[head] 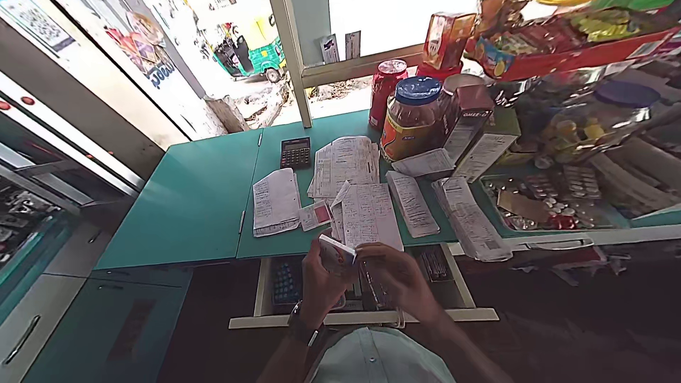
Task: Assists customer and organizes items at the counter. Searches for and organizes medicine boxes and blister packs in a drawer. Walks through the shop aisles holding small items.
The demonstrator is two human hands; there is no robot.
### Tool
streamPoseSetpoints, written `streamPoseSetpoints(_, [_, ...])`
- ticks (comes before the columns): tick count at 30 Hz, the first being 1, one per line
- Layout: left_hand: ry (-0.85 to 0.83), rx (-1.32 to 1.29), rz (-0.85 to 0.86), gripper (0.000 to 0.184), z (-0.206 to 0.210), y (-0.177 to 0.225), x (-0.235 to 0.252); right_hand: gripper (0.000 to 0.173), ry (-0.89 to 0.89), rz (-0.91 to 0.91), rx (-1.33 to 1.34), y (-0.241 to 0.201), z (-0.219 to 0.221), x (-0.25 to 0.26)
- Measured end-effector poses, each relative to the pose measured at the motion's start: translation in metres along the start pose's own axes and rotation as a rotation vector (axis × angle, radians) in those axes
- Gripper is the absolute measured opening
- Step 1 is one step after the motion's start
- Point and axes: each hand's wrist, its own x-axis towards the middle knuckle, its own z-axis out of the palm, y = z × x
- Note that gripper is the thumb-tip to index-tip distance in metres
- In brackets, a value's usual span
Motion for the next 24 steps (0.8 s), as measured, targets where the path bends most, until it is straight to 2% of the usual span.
streamPoseSetpoints(2, [-0.008, 0.179, 0.152, 0.084, -0.011, -0.002, -0.011, 0.025, -0.066, 0.025, -0.023, -0.017, -0.010, 0.007])
streamPoseSetpoints(4, [-0.024, 0.365, 0.278, 0.081, -0.017, 0.001, -0.021, 0.019, -0.139, 0.032, -0.192, -0.032, -0.006, 0.017])
streamPoseSetpoints(8, [-0.037, 0.557, 0.391, 0.079, -0.025, 0.008, -0.032, 0.017, -0.268, -0.019, -0.461, -0.050, 0.007, 0.026])
streamPoseSetpoints(14, [-0.036, 0.531, 0.440, 0.077, -0.025, -0.003, -0.045, 0.022, -0.285, -0.025, -0.598, -0.053, 0.016, 0.010])
streamPoseSetpoints(17, [-0.049, 0.534, 0.433, 0.075, -0.026, -0.003, -0.048, 0.025, -0.299, 0.004, -0.558, -0.051, 0.016, 0.004])
streamPoseSetpoints(22, [-0.042, 0.508, 0.472, 0.068, -0.022, -0.004, -0.050, 0.027, -0.240, -0.009, -0.678, -0.059, 0.023, -0.005])
streamPoseSetpoints(24, [-0.052, 0.392, 0.497, 0.068, -0.022, -0.007, -0.052, 0.031, -0.252, 0.043, -0.563, -0.064, 0.019, -0.003])
